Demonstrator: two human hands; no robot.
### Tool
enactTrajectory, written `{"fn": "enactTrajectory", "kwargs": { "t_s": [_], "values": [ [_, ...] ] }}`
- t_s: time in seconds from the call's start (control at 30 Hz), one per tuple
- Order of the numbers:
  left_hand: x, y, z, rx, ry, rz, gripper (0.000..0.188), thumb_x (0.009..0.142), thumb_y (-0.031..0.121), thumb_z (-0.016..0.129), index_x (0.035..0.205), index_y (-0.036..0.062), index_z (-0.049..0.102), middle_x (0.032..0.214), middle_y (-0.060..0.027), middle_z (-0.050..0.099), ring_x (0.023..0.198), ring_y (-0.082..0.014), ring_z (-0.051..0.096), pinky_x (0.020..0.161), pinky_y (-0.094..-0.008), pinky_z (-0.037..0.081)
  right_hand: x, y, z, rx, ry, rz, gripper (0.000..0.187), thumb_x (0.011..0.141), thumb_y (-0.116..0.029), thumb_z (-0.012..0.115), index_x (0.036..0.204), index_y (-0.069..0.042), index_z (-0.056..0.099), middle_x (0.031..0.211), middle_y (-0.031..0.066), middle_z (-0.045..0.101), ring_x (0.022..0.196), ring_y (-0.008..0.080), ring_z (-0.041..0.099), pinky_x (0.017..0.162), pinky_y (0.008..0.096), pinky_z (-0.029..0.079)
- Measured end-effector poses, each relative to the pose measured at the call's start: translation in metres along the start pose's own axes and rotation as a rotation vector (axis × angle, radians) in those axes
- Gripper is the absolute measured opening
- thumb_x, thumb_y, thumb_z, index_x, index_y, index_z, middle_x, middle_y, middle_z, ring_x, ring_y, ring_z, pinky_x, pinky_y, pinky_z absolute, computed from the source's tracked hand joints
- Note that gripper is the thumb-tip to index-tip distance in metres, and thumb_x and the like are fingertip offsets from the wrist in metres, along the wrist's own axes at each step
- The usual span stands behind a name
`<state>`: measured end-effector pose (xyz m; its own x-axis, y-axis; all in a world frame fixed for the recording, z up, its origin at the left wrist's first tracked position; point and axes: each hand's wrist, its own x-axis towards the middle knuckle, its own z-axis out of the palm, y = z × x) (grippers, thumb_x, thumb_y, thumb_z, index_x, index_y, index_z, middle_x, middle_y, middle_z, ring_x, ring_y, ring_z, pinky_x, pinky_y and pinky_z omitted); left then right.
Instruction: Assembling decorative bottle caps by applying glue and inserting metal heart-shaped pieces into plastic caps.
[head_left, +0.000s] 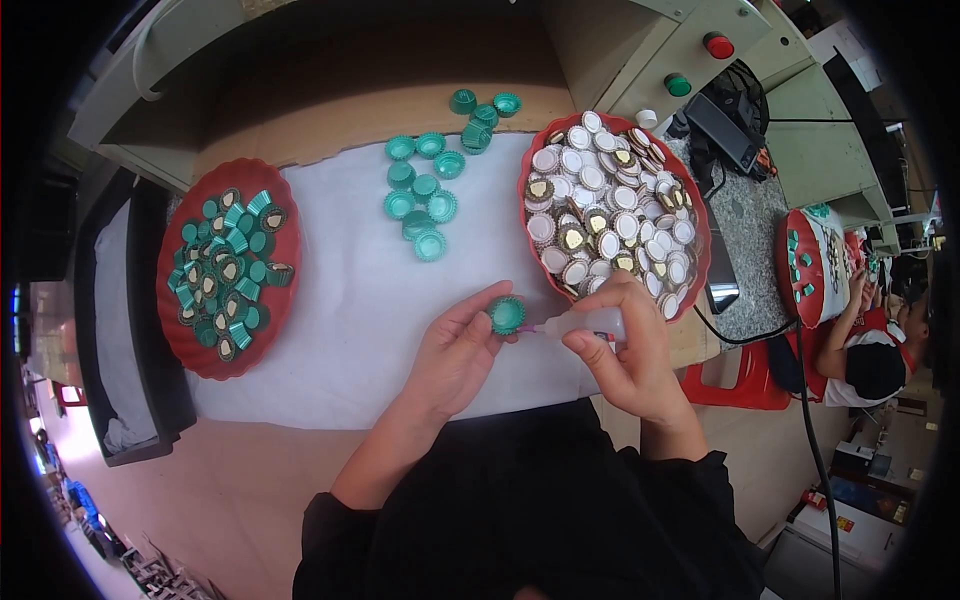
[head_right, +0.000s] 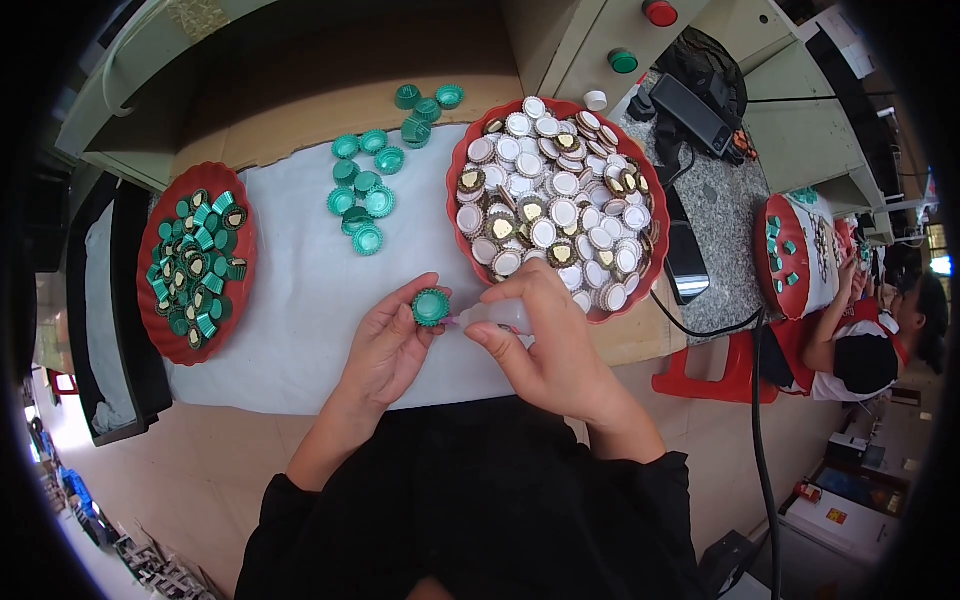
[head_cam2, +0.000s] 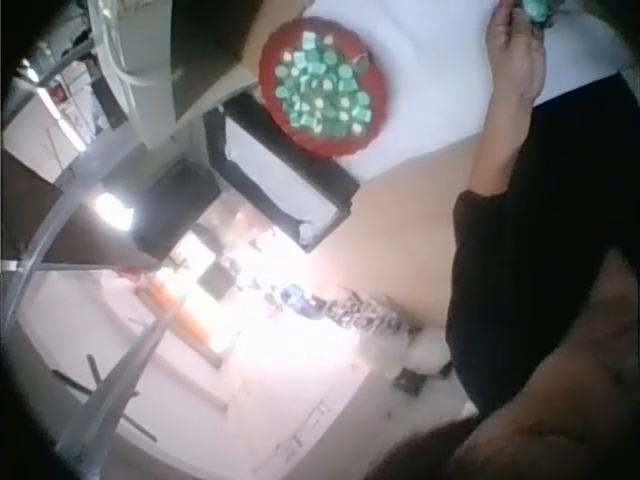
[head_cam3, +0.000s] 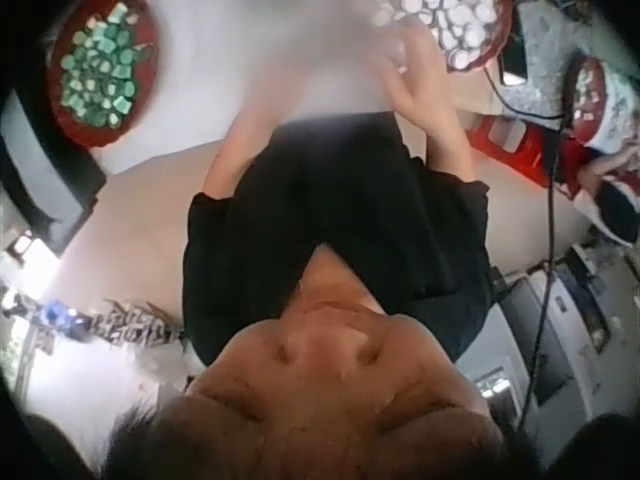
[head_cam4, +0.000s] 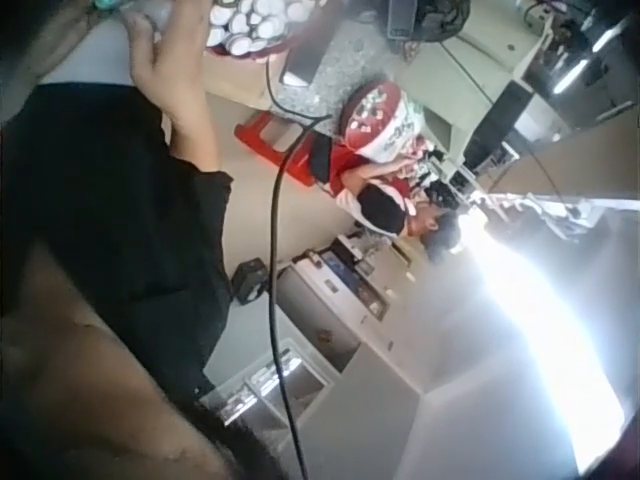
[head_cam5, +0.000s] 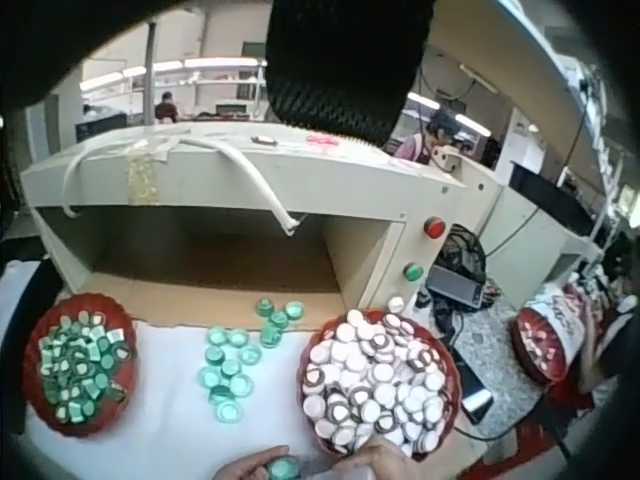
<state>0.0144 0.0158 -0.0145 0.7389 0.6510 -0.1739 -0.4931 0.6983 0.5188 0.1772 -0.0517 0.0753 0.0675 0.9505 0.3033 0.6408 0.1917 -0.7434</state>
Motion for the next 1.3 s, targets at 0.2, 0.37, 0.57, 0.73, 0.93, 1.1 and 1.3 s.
{"fn": "enactTrajectory", "kwargs": {
  "t_s": [0.2, 0.37, 0.57, 0.73, 0.93, 1.1, 1.3],
  "values": [
    [0.001, 0.003, -0.001, -0.005, -0.030, -0.045, 0.042, 0.087, 0.024, 0.043, 0.119, -0.0032, 0.038, 0.108, -0.0104, 0.050, 0.096, -0.0171, 0.047, 0.086, -0.0293, 0.037, -0.008, 0.011, 0.015, 0.206, 0.085, 0.121, 0.024, 0.074, -0.013, 0.062, 0.089, -0.001, 0.048, 0.078, 0.0106, 0.047, 0.071, 0.0225, 0.046, 0.063, 0.0290, 0.037],
    [0.001, 0.004, 0.000, -0.028, -0.012, -0.053, 0.042, 0.088, 0.026, 0.041, 0.118, -0.0030, 0.038, 0.107, -0.0127, 0.050, 0.093, -0.0180, 0.050, 0.084, -0.0287, 0.040, -0.014, 0.017, 0.030, 0.179, 0.215, 0.020, 0.026, 0.073, -0.012, 0.063, 0.090, 0.000, 0.047, 0.078, 0.0112, 0.046, 0.069, 0.0222, 0.045, 0.061, 0.0286, 0.036],
    [0.002, 0.005, -0.001, -0.109, -0.023, -0.045, 0.040, 0.088, 0.026, 0.041, 0.116, -0.0031, 0.039, 0.106, -0.0140, 0.051, 0.092, -0.0193, 0.052, 0.083, -0.0284, 0.043, -0.012, 0.017, 0.039, 0.019, 0.302, -0.203, 0.031, 0.069, -0.007, 0.066, 0.091, 0.001, 0.046, 0.078, 0.0127, 0.049, 0.067, 0.0243, 0.046, 0.059, 0.0309, 0.038],
    [0.002, 0.004, -0.003, -0.095, -0.016, -0.039, 0.040, 0.088, 0.025, 0.041, 0.116, -0.0030, 0.039, 0.105, -0.0137, 0.052, 0.092, -0.0198, 0.053, 0.082, -0.0280, 0.043, -0.012, 0.017, 0.040, -0.031, 0.318, -0.248, 0.033, 0.067, -0.006, 0.067, 0.091, 0.001, 0.046, 0.078, 0.0133, 0.050, 0.067, 0.0253, 0.047, 0.057, 0.0317, 0.039],
    [0.003, 0.004, -0.002, -0.079, 0.000, -0.041, 0.040, 0.088, 0.025, 0.041, 0.116, -0.0029, 0.039, 0.106, -0.0136, 0.052, 0.091, -0.0192, 0.053, 0.082, -0.0277, 0.043, -0.012, 0.016, 0.041, -0.034, 0.322, -0.253, 0.033, 0.066, -0.005, 0.067, 0.090, 0.002, 0.046, 0.076, 0.0130, 0.050, 0.066, 0.0255, 0.047, 0.056, 0.0314, 0.039],
    [0.001, 0.004, -0.002, -0.074, 0.020, -0.049, 0.041, 0.087, 0.026, 0.041, 0.116, -0.0029, 0.039, 0.106, -0.0134, 0.052, 0.090, -0.0175, 0.053, 0.081, -0.0272, 0.044, -0.011, 0.015, 0.039, 0.036, 0.290, -0.236, 0.032, 0.066, -0.005, 0.068, 0.089, 0.002, 0.046, 0.075, 0.0128, 0.050, 0.064, 0.0254, 0.047, 0.055, 0.0315, 0.038],
    [0.003, 0.004, -0.004, -0.110, -0.020, -0.042, 0.039, 0.087, 0.026, 0.042, 0.115, -0.0015, 0.040, 0.105, -0.0123, 0.052, 0.090, -0.0177, 0.053, 0.080, -0.0268, 0.044, -0.009, 0.018, 0.041, -0.021, 0.282, -0.292, 0.034, 0.064, -0.004, 0.068, 0.089, 0.002, 0.046, 0.077, 0.0119, 0.050, 0.064, 0.0253, 0.047, 0.054, 0.0323, 0.039]
  ]
}}
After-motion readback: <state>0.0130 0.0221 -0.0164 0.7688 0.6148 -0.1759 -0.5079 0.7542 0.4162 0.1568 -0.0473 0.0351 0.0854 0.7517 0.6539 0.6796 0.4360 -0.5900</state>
